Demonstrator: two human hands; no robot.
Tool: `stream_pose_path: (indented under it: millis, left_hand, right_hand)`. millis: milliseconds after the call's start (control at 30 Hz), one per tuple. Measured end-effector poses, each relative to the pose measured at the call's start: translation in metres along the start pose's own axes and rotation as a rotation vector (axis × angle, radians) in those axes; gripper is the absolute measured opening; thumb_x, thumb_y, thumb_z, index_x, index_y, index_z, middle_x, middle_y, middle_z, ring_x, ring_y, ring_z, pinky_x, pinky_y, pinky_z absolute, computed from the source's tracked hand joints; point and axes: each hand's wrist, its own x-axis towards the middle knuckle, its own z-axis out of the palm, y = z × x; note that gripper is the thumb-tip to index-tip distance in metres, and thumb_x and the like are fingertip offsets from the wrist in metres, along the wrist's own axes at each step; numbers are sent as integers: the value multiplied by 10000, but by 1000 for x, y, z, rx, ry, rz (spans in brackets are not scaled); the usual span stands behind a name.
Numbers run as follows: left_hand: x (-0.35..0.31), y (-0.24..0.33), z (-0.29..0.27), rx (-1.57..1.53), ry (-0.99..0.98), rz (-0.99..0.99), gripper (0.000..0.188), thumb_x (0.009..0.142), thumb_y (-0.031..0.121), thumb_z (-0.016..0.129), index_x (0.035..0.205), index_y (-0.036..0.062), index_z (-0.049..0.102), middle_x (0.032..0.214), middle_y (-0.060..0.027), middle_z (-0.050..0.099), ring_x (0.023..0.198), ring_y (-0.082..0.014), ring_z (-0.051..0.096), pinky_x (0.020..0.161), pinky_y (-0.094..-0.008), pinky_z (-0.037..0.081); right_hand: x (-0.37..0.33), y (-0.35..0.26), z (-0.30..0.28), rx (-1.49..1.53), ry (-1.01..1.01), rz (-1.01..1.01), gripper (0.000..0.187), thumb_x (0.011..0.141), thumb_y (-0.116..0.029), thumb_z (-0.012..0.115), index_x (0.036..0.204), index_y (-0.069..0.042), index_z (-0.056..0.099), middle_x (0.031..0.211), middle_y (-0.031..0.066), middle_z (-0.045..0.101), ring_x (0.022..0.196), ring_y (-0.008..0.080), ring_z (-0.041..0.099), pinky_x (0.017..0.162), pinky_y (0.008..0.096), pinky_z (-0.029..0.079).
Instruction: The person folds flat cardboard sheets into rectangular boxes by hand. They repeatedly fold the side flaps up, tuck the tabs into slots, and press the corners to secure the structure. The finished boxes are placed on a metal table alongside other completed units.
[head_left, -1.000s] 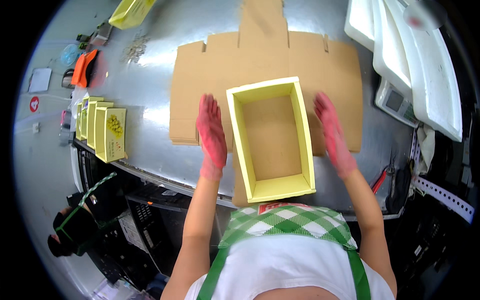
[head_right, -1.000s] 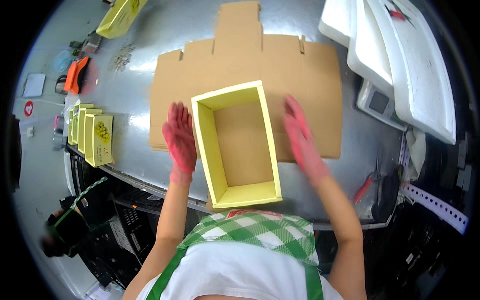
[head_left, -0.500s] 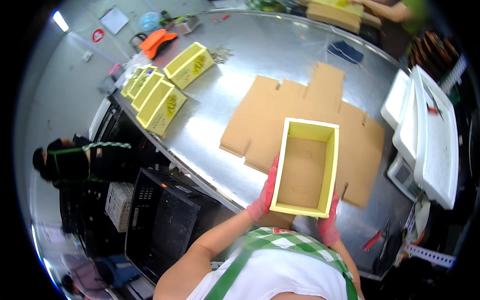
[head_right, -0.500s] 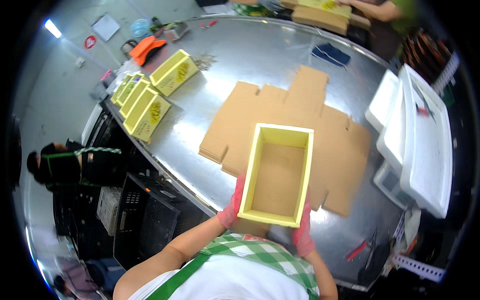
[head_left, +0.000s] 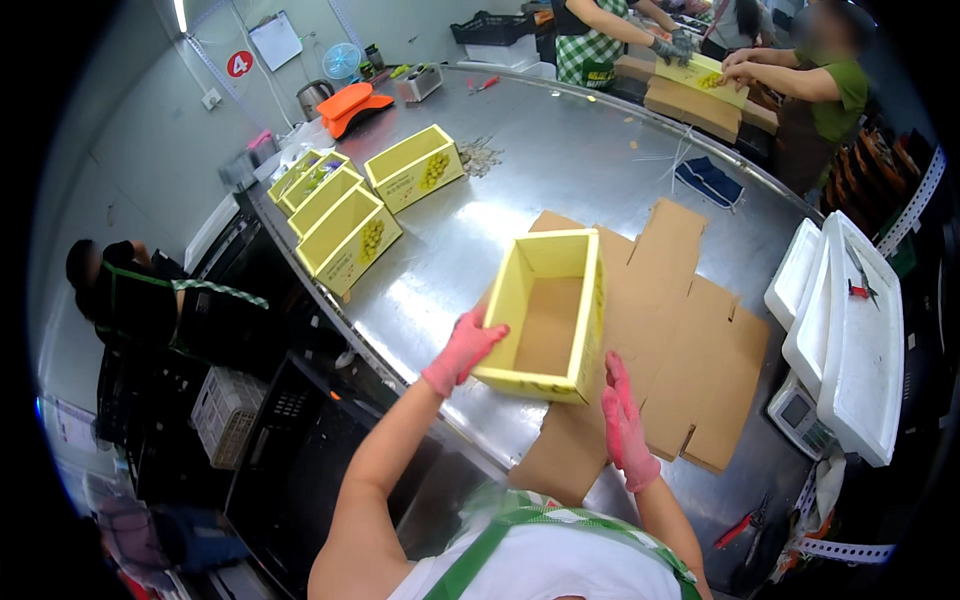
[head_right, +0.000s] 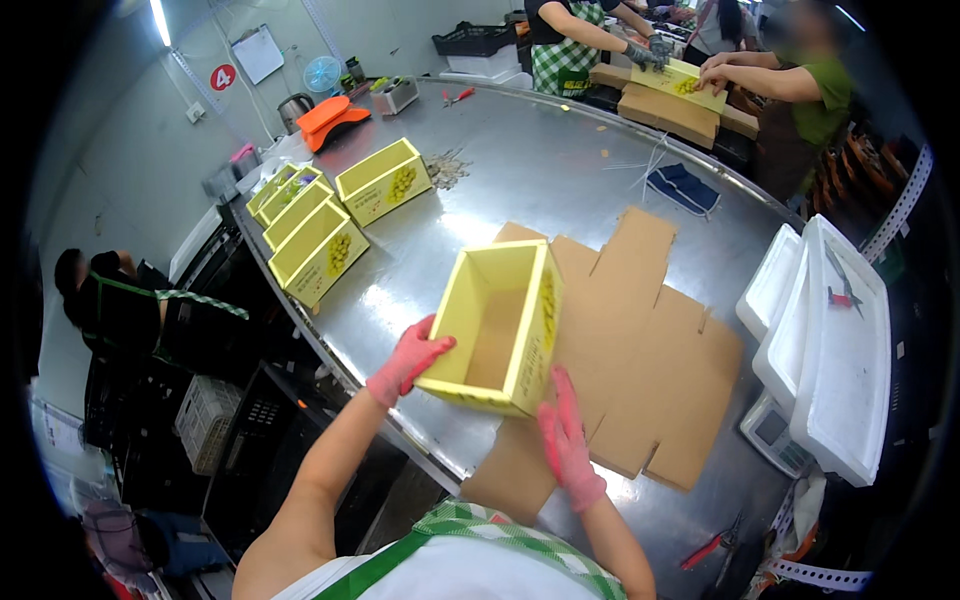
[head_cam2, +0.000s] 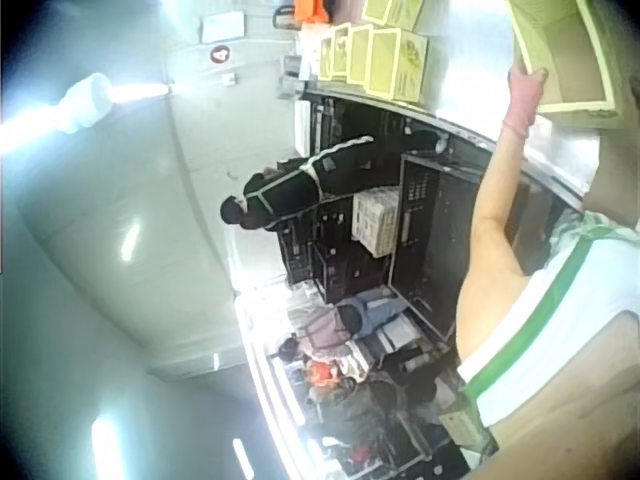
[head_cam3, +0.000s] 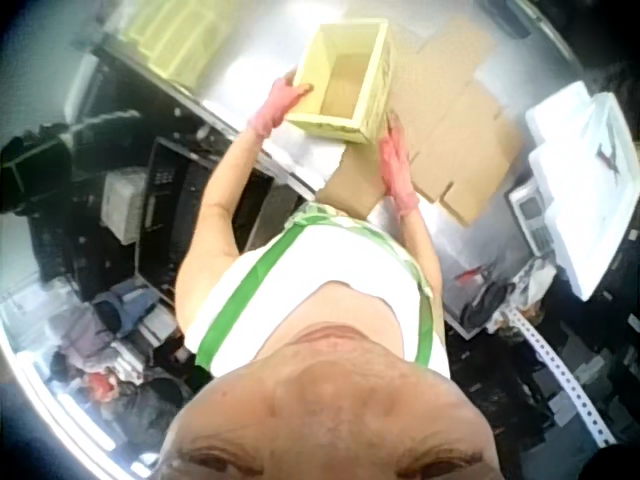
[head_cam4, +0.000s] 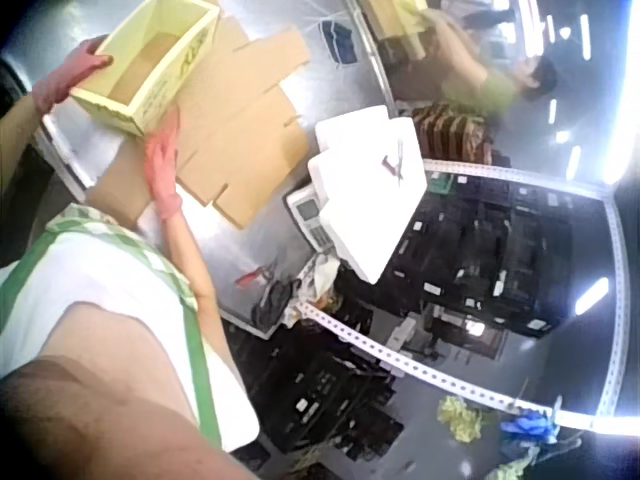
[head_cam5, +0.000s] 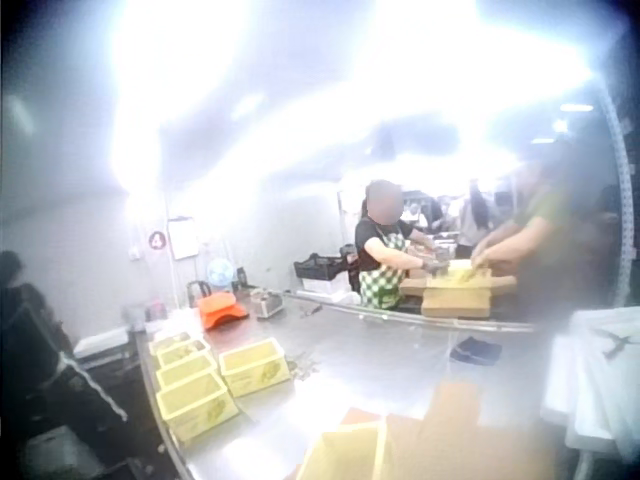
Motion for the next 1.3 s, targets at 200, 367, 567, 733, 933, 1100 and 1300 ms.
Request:
stream_pose_path:
  millis: [200, 367, 567, 733, 933, 1100, 1300]
  left_hand:
    - [151, 11, -64, 61, 204, 163, 438, 828, 57, 631, 1247, -17, 527, 1061, -109, 649, 905, -183, 632, 788, -316, 520]
    - [270, 30, -130, 261, 460, 255, 434, 770, 90, 665, 1199, 93, 601, 985, -73, 685, 825, -155, 634, 734, -313, 517]
    - [317, 68, -129, 1324, 638, 191, 385, 842, 314, 567, 1200, 172, 564, 1077, -113, 658, 967, -313, 638, 780, -435, 520]
    - [337, 74, -128, 1319, 661, 216, 459, 851, 403, 577, 1241, 164, 534, 1121, -112, 632, 1045, -283, 607, 816, -418, 504]
    - [299, 73, -90, 952, 926, 704, 507, 811, 390, 645, 1215, 91, 571, 1076, -141, 633, 989, -306, 587, 846, -401, 477]
    - [182, -1, -19, 941, 359, 889, 590, 807, 322, 679, 1299, 63, 483, 1181, -200, 528, 1094, -357, 517, 932, -422, 419]
    - [114, -80, -24, 939, 306, 145, 772, 834, 508, 585, 1376, 11, 349, 1364, -241, 414, 1266, -397, 386, 1053, -412, 332]
  right_hand:
    - [-10, 37, -14, 144, 77, 200, 488, 978, -200, 469, 1396, 10, 328, 1447, 133, 338, 1368, 235, 285, 1116, 334, 228]
    - [-15, 49, -24, 99, 178, 316, 477, 972, -265, 501, 1349, 7, 396, 1345, 118, 454, 1267, 216, 412, 1068, 327, 316]
    - [-22, 64, -37, 67, 292, 380, 433, 967, -225, 512, 1323, 5, 424, 1290, 104, 485, 1211, 195, 449, 1031, 319, 355]
    - [-34, 84, -32, -272, 287, 297, 389, 931, -144, 550, 1285, -10, 459, 1262, 101, 483, 1195, 186, 451, 1023, 314, 358]
    - [-30, 79, -32, -324, 298, 286, 458, 874, -178, 601, 1288, -50, 451, 1275, 171, 472, 1189, 321, 446, 1008, 378, 367]
    - [-36, 89, -82, -833, 740, 143, 564, 829, -197, 640, 1301, 17, 415, 1309, 231, 444, 1213, 393, 413, 1003, 445, 357]
    - [-73, 110, -186, -994, 923, 681, 731, 837, -463, 570, 1306, 64, 380, 1339, 279, 403, 1252, 427, 369, 1058, 479, 278]
